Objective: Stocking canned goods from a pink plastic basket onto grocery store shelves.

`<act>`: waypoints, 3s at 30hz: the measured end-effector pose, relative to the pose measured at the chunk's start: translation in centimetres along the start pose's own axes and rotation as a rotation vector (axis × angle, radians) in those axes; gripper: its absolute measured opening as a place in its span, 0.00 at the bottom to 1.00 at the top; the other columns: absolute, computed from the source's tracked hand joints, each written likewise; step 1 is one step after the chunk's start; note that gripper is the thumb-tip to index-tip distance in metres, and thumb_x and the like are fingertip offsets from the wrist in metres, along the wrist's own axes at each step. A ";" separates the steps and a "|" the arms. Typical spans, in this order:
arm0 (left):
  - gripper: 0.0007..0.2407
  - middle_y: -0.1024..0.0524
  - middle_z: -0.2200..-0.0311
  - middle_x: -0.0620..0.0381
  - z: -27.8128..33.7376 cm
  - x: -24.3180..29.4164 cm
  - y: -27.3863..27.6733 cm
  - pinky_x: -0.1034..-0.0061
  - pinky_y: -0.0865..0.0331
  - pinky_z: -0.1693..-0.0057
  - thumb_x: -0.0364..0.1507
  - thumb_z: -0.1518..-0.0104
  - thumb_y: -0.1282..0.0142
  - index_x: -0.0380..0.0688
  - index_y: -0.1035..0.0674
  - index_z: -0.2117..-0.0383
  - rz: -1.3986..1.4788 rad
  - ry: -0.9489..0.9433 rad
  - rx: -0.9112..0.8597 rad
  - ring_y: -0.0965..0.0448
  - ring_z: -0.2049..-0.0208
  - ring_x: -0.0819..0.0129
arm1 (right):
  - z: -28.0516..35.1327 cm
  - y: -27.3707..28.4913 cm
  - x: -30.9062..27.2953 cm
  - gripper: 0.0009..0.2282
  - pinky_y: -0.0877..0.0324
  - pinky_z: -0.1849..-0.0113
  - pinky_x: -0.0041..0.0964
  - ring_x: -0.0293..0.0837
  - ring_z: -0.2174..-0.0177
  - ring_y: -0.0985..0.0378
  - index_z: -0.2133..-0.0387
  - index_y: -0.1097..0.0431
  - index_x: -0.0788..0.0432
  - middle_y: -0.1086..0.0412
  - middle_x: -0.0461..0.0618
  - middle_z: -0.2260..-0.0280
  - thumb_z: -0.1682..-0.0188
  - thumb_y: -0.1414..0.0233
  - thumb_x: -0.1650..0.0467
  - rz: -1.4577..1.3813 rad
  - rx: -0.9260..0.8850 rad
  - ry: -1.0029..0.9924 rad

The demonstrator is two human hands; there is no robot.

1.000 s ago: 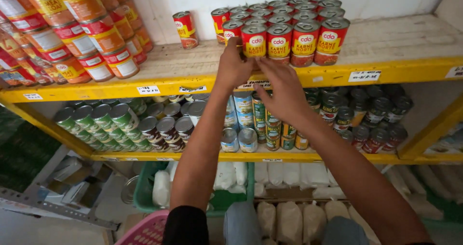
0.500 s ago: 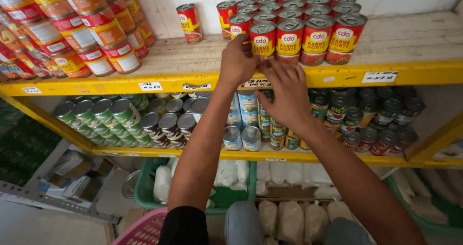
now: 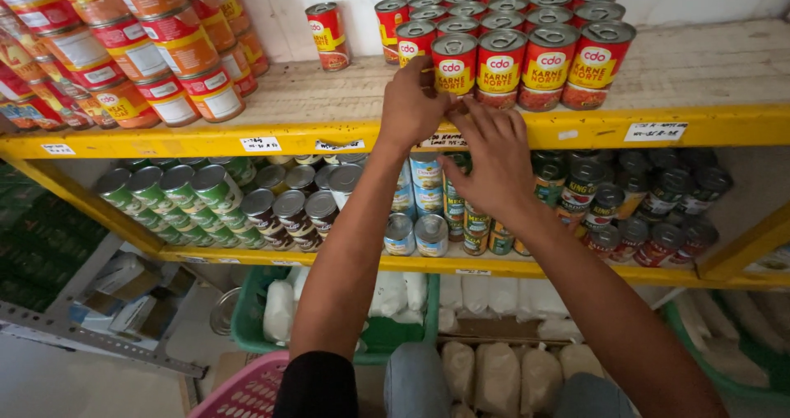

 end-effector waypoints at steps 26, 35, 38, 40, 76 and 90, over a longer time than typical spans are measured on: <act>0.19 0.18 0.62 0.40 -10.1 -13.1 17.3 0.63 0.24 0.52 0.29 0.52 0.33 0.37 0.22 0.53 -0.566 -0.008 0.519 0.17 0.59 0.49 | 0.2 -2.8 0.0 0.26 0.42 0.44 0.56 0.56 0.48 0.33 0.49 0.30 0.60 0.32 0.54 0.48 0.55 0.36 0.57 0.100 0.291 0.071; 0.42 0.45 0.40 0.15 -15.4 -13.2 14.6 0.54 0.30 0.43 0.35 0.51 0.30 0.58 0.46 0.29 -0.702 0.266 0.174 0.29 0.48 0.25 | 0.1 -3.9 0.4 0.26 0.41 0.47 0.56 0.56 0.52 0.31 0.53 0.29 0.60 0.30 0.54 0.51 0.56 0.37 0.54 0.150 0.368 0.075; 0.41 0.40 0.42 0.18 -15.8 -13.5 13.5 0.55 0.28 0.43 0.34 0.55 0.29 0.56 0.42 0.32 -0.642 0.320 0.134 0.27 0.48 0.29 | 0.0 -4.0 0.5 0.26 0.41 0.47 0.57 0.56 0.52 0.30 0.53 0.29 0.60 0.30 0.54 0.52 0.56 0.38 0.53 0.165 0.371 0.075; 0.39 0.35 0.44 0.22 -16.1 -14.6 13.4 0.58 0.26 0.44 0.32 0.56 0.30 0.54 0.39 0.35 -0.625 0.339 0.119 0.24 0.49 0.34 | 0.2 -4.1 0.5 0.26 0.41 0.47 0.57 0.56 0.52 0.30 0.53 0.29 0.60 0.30 0.54 0.52 0.56 0.38 0.53 0.166 0.366 0.074; 0.32 0.19 0.58 0.40 -1.5 0.3 7.8 0.71 0.18 0.63 0.21 0.52 0.31 0.36 0.35 0.38 -0.012 0.064 -0.283 0.15 0.63 0.59 | 0.6 -2.6 -0.3 0.24 0.43 0.43 0.57 0.56 0.47 0.34 0.49 0.30 0.61 0.32 0.56 0.49 0.56 0.38 0.61 0.079 0.296 0.052; 0.37 0.19 0.57 0.42 -5.3 -4.2 14.2 0.68 0.20 0.53 0.36 0.67 0.22 0.35 0.30 0.48 -0.479 0.249 0.051 0.15 0.58 0.58 | 0.4 -3.5 0.1 0.22 0.42 0.44 0.56 0.56 0.49 0.31 0.51 0.29 0.61 0.31 0.55 0.50 0.55 0.38 0.61 0.097 0.352 0.043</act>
Point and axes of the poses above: each hand's wrist, its own z-axis away from the middle knuckle, its own y-axis out of the back of the hand, x = y × z, the point moved 1 cm from there along -z, towards the middle knuckle
